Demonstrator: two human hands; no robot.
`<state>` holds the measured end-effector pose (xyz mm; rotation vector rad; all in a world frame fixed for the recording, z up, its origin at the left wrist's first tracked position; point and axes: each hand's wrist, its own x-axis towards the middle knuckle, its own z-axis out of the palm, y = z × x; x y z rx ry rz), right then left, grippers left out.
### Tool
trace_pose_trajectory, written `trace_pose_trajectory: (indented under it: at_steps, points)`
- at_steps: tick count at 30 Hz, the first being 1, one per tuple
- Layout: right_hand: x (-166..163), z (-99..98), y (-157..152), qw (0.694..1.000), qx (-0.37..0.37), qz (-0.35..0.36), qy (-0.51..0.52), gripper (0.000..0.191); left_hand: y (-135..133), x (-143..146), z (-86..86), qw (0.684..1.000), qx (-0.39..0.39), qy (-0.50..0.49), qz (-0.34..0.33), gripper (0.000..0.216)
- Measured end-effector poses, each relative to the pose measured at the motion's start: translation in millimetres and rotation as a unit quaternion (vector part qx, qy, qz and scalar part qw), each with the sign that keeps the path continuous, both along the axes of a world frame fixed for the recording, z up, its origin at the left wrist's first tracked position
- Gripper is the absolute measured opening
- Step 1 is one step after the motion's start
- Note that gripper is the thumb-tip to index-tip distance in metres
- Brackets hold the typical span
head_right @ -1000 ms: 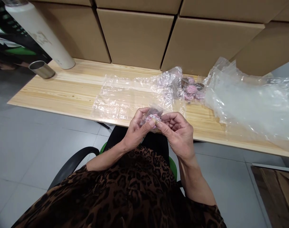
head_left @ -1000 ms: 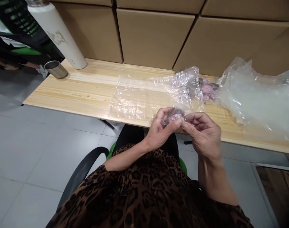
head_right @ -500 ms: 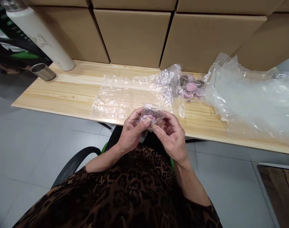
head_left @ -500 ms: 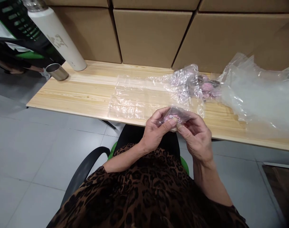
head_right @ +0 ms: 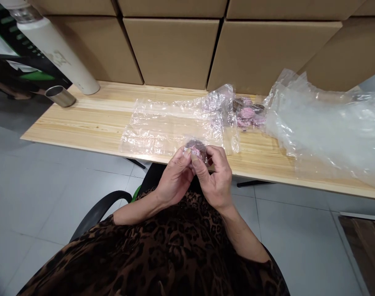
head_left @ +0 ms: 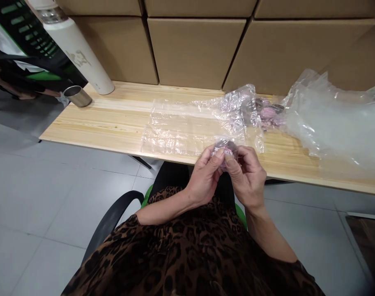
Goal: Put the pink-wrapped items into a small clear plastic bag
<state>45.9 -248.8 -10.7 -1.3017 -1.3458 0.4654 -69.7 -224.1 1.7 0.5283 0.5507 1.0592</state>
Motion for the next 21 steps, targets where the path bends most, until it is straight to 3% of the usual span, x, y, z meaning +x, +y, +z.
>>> trace_pose_trajectory:
  at_steps: [6,11,21]
  points:
    - [-9,-4.8,2,0.982,0.094,-0.064,-0.148,0.034,-10,8,-8.0,0.996,0.057,0.048,0.040,0.047]
    - [-5,-5.7,2,0.964,0.100,-0.059,-0.240,0.040,-7,4,-18.4,0.984,0.121,0.122,0.056,0.056]
    - [11,3.7,-5,0.968,0.067,-0.027,-0.239,0.041,-5,-9,-9.2,0.961,0.215,0.172,0.015,0.051]
